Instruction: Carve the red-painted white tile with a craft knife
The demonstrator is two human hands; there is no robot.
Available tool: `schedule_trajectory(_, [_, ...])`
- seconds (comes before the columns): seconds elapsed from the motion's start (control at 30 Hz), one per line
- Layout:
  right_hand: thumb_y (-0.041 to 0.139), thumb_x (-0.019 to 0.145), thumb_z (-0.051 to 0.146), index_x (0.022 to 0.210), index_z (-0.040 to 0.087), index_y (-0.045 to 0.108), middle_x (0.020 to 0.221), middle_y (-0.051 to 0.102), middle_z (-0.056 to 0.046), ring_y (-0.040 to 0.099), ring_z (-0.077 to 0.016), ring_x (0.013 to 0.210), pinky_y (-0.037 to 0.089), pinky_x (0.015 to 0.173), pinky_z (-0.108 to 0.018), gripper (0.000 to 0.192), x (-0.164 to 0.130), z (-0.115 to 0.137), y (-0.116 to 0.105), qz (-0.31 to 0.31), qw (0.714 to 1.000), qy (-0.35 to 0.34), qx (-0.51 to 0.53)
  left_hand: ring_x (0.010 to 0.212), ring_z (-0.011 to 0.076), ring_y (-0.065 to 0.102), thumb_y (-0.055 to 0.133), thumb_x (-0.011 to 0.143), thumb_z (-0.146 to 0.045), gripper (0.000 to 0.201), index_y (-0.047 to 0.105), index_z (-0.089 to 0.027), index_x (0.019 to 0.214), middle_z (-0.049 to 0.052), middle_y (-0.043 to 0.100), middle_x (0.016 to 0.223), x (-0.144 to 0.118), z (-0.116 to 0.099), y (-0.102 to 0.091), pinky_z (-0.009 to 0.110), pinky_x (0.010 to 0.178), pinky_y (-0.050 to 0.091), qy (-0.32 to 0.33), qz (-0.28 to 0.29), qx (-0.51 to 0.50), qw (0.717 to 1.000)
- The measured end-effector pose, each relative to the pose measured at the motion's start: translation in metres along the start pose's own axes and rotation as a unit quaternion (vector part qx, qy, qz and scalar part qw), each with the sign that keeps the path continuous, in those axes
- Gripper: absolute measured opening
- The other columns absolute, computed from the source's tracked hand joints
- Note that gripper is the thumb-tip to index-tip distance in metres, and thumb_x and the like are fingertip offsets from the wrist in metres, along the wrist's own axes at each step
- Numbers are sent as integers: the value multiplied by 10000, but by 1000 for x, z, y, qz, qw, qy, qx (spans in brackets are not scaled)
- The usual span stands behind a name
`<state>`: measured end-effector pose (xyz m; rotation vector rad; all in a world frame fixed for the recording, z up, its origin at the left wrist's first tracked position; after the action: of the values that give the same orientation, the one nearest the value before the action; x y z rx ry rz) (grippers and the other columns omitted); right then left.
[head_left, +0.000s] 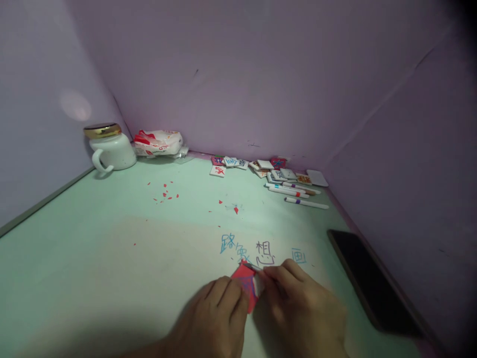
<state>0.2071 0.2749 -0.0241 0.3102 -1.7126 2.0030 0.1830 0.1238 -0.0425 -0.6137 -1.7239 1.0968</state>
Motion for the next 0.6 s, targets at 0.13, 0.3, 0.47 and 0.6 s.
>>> schedule_trajectory(0.13, [398, 939, 445, 698, 254, 708, 620, 644, 17, 534, -113, 401, 225, 375, -270, 436, -1, -25, -1, -40, 996, 60, -46, 626, 189, 536, 329, 894, -51, 291, 612, -117, 873, 73, 598, 744, 0, 0, -1, 313, 517, 506, 8, -2, 4, 1000])
schedule_trajectory(0.3, [445, 940, 479, 777, 257, 703, 671, 654, 39, 597, -97, 503, 373, 475, -226, 377, -6, -24, -3, -38, 994, 54, 88, 722, 207, 585, 312, 901, -40, 323, 627, -92, 949, 92, 633, 782, -2, 0, -2, 325, 607, 536, 29, -24, 36, 999])
schedule_trajectory(0.47, [428, 939, 354, 679, 278, 654, 583, 598, 66, 527, -84, 399, 297, 403, -253, 352, -4, 4, -8, 1, 997, -53, 58, 757, 221, 597, 320, 888, -20, 334, 634, -77, 988, 120, 676, 880, -3, -1, -1, 329, 600, 513, 44, -69, 75, 994])
schedule_trajectory(0.6, [375, 933, 307, 575, 263, 597, 537, 568, 49, 465, -96, 362, 238, 391, -278, 424, 0, 13, -10, 11, 997, -81, 10, 678, 205, 582, 330, 872, -12, 330, 648, -72, 939, 109, 682, 851, 0, -4, 0, 312, 545, 482, 60, -98, 85, 990])
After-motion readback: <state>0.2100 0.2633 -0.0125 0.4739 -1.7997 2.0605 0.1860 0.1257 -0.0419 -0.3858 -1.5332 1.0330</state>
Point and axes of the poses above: each hand's wrist, its own x-axis towards the middle knuckle, its own y-axis out of the palm, z = x × y, the point moved 3 cm from there along x, towards the middle knuckle
